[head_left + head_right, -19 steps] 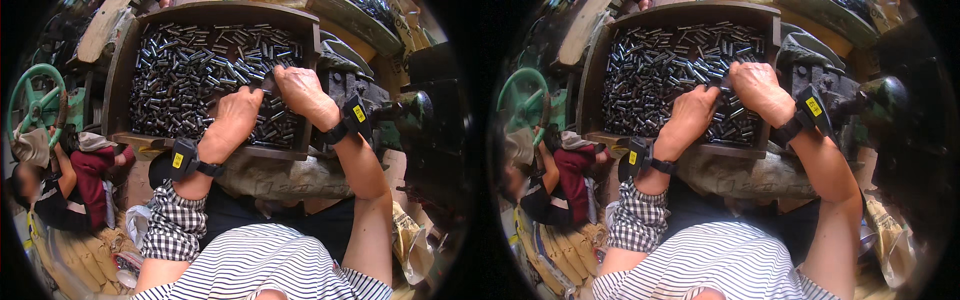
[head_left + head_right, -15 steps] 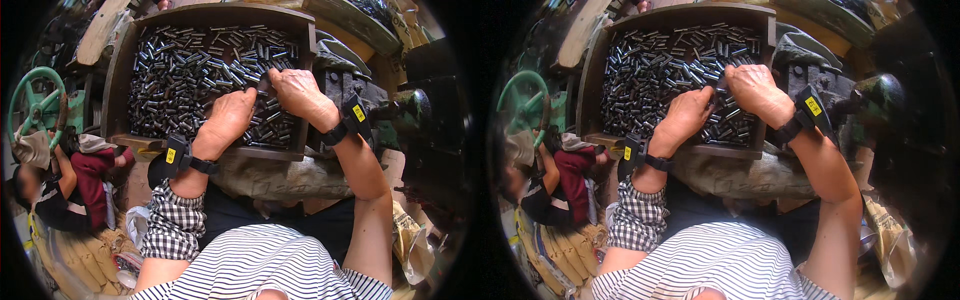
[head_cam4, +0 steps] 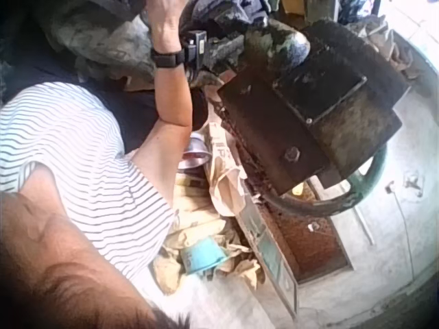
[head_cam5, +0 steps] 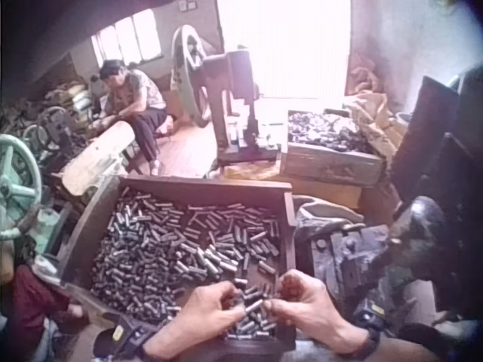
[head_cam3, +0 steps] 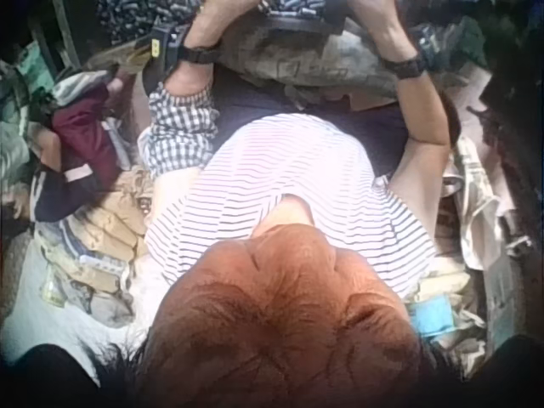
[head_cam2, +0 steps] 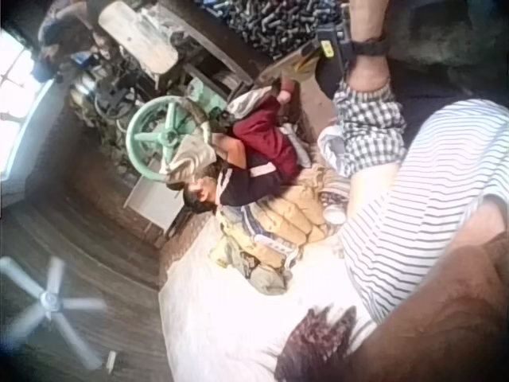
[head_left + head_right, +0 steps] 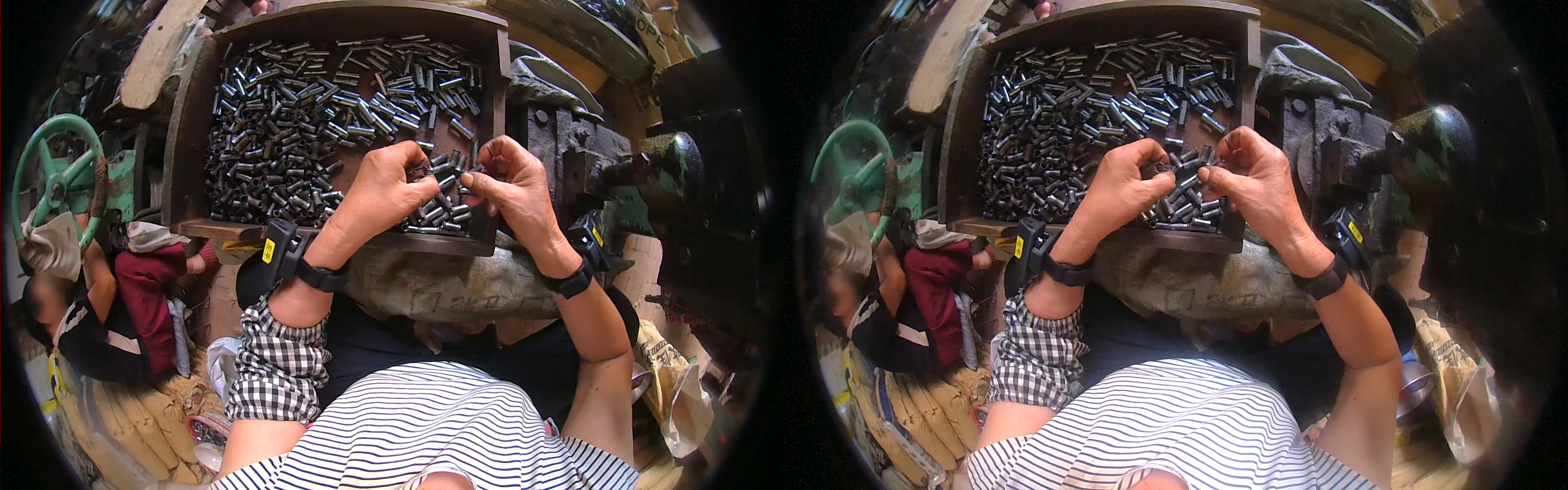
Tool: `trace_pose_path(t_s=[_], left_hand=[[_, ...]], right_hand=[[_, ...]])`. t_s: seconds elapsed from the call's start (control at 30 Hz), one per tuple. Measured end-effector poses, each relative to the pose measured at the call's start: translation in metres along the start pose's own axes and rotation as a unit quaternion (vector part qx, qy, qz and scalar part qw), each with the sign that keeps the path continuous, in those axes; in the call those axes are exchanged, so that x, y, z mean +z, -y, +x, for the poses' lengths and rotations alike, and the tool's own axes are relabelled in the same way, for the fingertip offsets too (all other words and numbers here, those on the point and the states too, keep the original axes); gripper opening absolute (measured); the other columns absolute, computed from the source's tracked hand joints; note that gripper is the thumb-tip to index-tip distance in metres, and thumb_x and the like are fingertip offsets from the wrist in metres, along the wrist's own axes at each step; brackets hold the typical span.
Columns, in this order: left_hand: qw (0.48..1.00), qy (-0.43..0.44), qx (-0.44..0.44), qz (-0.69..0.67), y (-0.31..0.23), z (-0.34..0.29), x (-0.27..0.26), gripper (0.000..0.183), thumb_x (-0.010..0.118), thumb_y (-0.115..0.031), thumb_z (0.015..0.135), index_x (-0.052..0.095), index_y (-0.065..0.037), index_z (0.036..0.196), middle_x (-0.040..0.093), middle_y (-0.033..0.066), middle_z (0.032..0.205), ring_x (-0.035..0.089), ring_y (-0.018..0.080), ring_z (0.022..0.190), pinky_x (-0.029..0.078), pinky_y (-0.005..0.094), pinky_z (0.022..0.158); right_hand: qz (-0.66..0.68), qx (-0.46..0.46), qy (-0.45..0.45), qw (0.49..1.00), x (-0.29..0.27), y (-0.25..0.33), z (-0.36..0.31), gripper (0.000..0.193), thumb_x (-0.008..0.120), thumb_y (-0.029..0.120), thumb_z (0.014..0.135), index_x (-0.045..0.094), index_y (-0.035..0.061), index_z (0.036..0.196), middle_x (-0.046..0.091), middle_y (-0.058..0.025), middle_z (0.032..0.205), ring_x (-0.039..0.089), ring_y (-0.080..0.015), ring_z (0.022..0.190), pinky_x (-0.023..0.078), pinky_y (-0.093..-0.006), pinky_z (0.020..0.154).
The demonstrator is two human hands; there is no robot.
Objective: Inserting small metal cylindrical parts into a mechanical press or fixture for processing.
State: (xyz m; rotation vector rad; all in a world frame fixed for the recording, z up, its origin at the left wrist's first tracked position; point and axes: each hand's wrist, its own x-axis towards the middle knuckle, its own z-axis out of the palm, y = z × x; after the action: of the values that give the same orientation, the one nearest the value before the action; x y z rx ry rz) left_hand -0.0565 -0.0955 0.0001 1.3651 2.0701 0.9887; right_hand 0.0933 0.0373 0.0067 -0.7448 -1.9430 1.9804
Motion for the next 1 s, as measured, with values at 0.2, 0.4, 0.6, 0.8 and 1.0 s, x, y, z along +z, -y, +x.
trace_pose_path(t_s=[0.2,0.4,0.6,0.8,1.0], left_hand=[[0.800,0.051,-0.202,-0.562,-0.002,-0.006,0.008,0.009,0.054,-0.008,0.082,0.055,-0.004,0.089,0.056,0.0003,0.066,0.047,0.0044,0.047,0.038,0.0161,0.040],[0.800,0.055,-0.180,-0.569,-0.001,-0.007,0.010,0.014,0.050,-0.009,0.086,0.057,-0.002,0.096,0.057,0.0024,0.069,0.055,0.0070,0.052,0.041,0.0157,0.040],[0.805,0.038,-0.170,-0.566,-0.001,-0.009,0.015,0.017,0.053,-0.008,0.088,0.055,0.000,0.102,0.060,0.0063,0.073,0.063,0.0120,0.061,0.048,0.0176,0.045],[0.820,0.022,-0.138,-0.555,-0.002,-0.011,0.023,0.020,0.058,-0.008,0.088,0.054,0.001,0.105,0.064,0.0096,0.082,0.066,0.0146,0.070,0.051,0.0191,0.051],[0.826,0.028,-0.118,-0.551,-0.004,-0.011,0.026,0.022,0.058,-0.010,0.089,0.055,0.002,0.107,0.065,0.0103,0.085,0.066,0.0148,0.072,0.051,0.0201,0.054]], right_hand=[[0.162,0.041,-0.037,0.985,0.010,-0.006,-0.014,0.021,0.065,0.006,0.082,0.050,0.0003,0.096,0.062,-0.0070,0.079,0.067,-0.0133,0.069,0.048,-0.0165,0.047],[0.203,0.037,-0.071,0.976,0.018,-0.010,-0.013,0.020,0.066,0.007,0.082,0.052,0.0023,0.094,0.061,-0.0035,0.073,0.062,-0.0087,0.059,0.048,-0.0163,0.047],[0.255,0.045,-0.110,0.960,0.029,-0.011,-0.014,0.017,0.065,0.008,0.083,0.052,0.0018,0.092,0.060,-0.0026,0.069,0.059,-0.0060,0.055,0.045,-0.0159,0.044],[0.274,0.061,-0.096,0.955,0.022,-0.014,-0.016,0.015,0.064,0.009,0.085,0.053,0.0011,0.091,0.061,-0.0035,0.071,0.055,-0.0044,0.050,0.043,-0.0157,0.043],[0.305,0.099,-0.071,0.944,0.011,-0.015,-0.014,0.012,0.065,0.010,0.084,0.057,0.0028,0.088,0.062,-0.0057,0.072,0.051,-0.0021,0.048,0.042,-0.0146,0.043]])
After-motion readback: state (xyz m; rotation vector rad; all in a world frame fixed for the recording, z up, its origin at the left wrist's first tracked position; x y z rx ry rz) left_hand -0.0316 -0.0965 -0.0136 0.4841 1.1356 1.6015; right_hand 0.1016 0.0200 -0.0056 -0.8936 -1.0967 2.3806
